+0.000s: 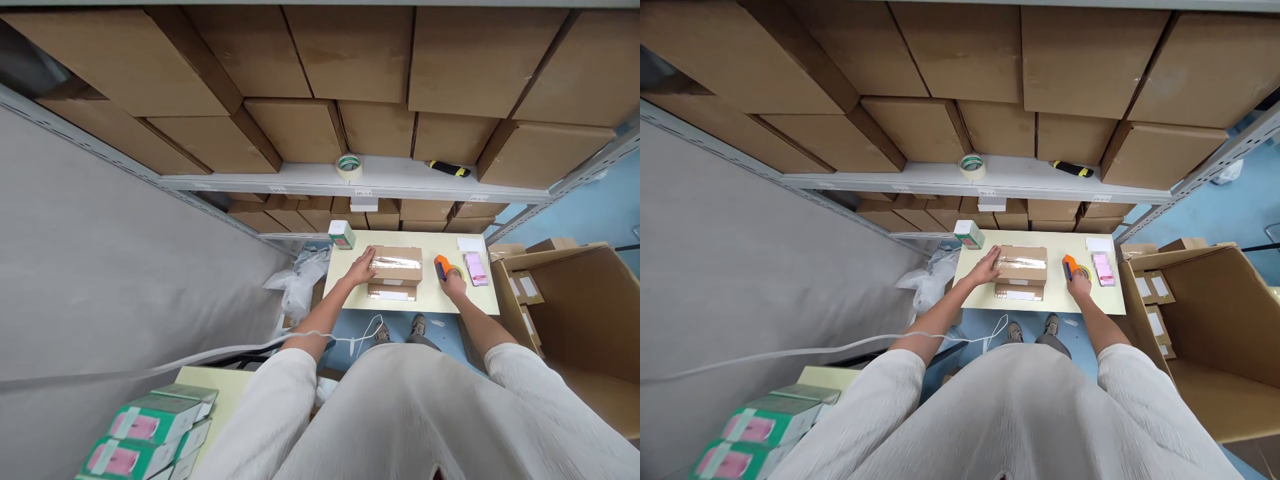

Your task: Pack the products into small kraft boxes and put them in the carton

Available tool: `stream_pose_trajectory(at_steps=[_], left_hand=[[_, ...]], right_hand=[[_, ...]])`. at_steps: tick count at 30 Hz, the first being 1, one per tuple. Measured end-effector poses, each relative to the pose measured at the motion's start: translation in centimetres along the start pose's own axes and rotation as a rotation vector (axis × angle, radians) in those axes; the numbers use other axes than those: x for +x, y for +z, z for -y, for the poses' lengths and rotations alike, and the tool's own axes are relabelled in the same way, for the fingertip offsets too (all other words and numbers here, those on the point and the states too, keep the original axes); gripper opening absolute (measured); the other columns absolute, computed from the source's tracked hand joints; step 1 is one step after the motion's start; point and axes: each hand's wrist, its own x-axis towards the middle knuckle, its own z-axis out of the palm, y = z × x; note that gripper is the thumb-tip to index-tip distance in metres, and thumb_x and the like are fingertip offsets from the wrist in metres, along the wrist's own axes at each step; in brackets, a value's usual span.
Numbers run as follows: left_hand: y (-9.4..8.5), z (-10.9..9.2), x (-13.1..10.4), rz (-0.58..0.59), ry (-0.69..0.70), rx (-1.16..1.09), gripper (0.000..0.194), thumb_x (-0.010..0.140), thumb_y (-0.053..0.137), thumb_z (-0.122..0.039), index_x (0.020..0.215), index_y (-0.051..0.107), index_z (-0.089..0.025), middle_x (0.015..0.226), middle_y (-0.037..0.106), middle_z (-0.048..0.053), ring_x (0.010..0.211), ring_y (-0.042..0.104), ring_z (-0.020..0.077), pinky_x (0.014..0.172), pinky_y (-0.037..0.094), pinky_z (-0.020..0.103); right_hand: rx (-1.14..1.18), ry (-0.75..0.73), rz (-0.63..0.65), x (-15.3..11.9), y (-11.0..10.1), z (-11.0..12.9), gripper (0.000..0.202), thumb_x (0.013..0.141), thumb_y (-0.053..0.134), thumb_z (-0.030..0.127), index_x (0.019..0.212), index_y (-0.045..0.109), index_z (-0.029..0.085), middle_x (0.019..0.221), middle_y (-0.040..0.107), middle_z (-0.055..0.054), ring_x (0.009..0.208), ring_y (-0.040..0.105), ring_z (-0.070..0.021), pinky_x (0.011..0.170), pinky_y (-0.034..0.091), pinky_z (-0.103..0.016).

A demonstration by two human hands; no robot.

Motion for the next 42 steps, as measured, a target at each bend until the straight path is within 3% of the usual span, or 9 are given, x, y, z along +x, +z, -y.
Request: stream_pose_trajectory(at_steps=[4,8,12,16,23,29,32,37,42], left_hand=[[0.8,-0.7,-1.8,-0.034,-0.006,0.159,0.074,0.102,0.055,-0.039,0.171,0.033,-0.023,0.182,0.019,0.013,0.168,0.019,0.0379,0.133,0.018,0.063],[1.8,-2.1,-2.7,-0.095,0.066,0.261,0.066,0.109,0.04,-0.04,0.172,0.034,-0.021,0.182,0.02,0.012,0.17,0.013,0.0331,0.136,0.008,0.061],[2.6,-3.6,-2.0,-0.056,0.189,0.304,0.068,0.11,0.037,-0.044,0.173,0.031,-0.019,0.182,0.022,0.011,0.17,0.012,0.0309,0.137,0.005,0.058],[3.5,-3.5,-1.8,-0.008,0.237,0.318,0.074,0.109,0.037,-0.048,0.174,0.027,-0.015,0.181,0.025,0.014,0.17,0.016,0.0299,0.138,0.006,0.053],[3.8,-1.5,-2.5,-0.138,-0.005,0.201,0.089,0.104,0.046,-0.057,0.173,0.021,-0.007,0.181,0.013,0.024,0.17,0.006,0.0383,0.137,0.006,0.058],[1.8,-1.9,-0.7,-0.181,-0.159,-0.108,0.085,0.104,0.05,-0.039,0.175,0.009,-0.014,0.176,0.029,0.026,0.161,0.035,0.0398,0.13,0.03,0.057],[0.4,-2.4,-0.4,-0.234,-0.066,-0.17,0.098,0.096,0.061,-0.03,0.176,0.006,-0.019,0.168,0.04,0.022,0.156,0.042,0.039,0.127,0.036,0.057],[-1.2,-3.7,-1.4,-0.407,0.027,-0.235,0.102,0.093,0.068,-0.028,0.176,0.009,-0.024,0.163,0.038,0.02,0.151,0.045,0.0369,0.125,0.042,0.053],[-0.1,-4.4,-3.2,-0.483,-0.019,-0.271,0.093,0.1,0.064,-0.04,0.175,0.011,-0.023,0.156,0.041,0.021,0.142,0.054,0.034,0.118,0.049,0.049]], right_hand=[[0.032,-0.041,-0.14,-0.9,0.1,0.4,0.044,0.099,0.059,0.042,0.136,0.062,0.017,0.127,0.064,-0.023,0.123,0.06,-0.0401,0.097,0.048,-0.051],[0.034,-0.25,-0.418,-2.9,-0.8,4.6,0.04,0.104,0.045,0.036,0.129,0.066,0.014,0.123,0.065,-0.022,0.118,0.057,-0.0381,0.099,0.044,-0.05],[-0.011,-0.666,-0.371,-5.5,-0.9,11.9,0.047,0.109,0.036,0.037,0.139,0.066,0.018,0.144,0.062,-0.019,0.128,0.054,-0.0352,0.109,0.041,-0.049],[-0.137,-0.77,-0.282,-7.2,0.4,16.0,0.06,0.11,0.037,0.047,0.162,0.05,0.02,0.17,0.043,-0.017,0.155,0.035,-0.0373,0.127,0.023,-0.057],[-0.142,-0.47,-0.283,-7.5,0.7,13.2,0.073,0.107,0.041,0.055,0.169,0.038,0.016,0.18,0.022,-0.02,0.165,0.018,-0.0414,0.13,0.012,-0.068],[0.307,-0.177,-0.21,-5.2,-2.3,13.8,0.077,0.102,0.045,0.048,0.168,0.034,0.012,0.152,0.061,-0.024,0.135,0.06,-0.0404,0.115,0.046,-0.057],[0.48,-0.196,-0.292,-4.7,-3.7,14.2,0.083,0.1,0.048,0.056,0.17,0.03,0.015,0.14,0.067,-0.02,0.127,0.064,-0.0372,0.112,0.05,-0.052],[0.622,-0.288,-0.48,-6.1,-4.5,13.5,0.078,0.106,0.036,0.061,0.173,0.022,0.023,0.147,0.058,-0.017,0.13,0.061,-0.03,0.108,0.054,-0.046],[0.684,-0.335,-0.491,-8.0,-2.9,12.0,0.075,0.107,0.035,0.059,0.17,0.027,0.021,0.14,0.058,-0.016,0.124,0.062,-0.0272,0.109,0.052,-0.046]])
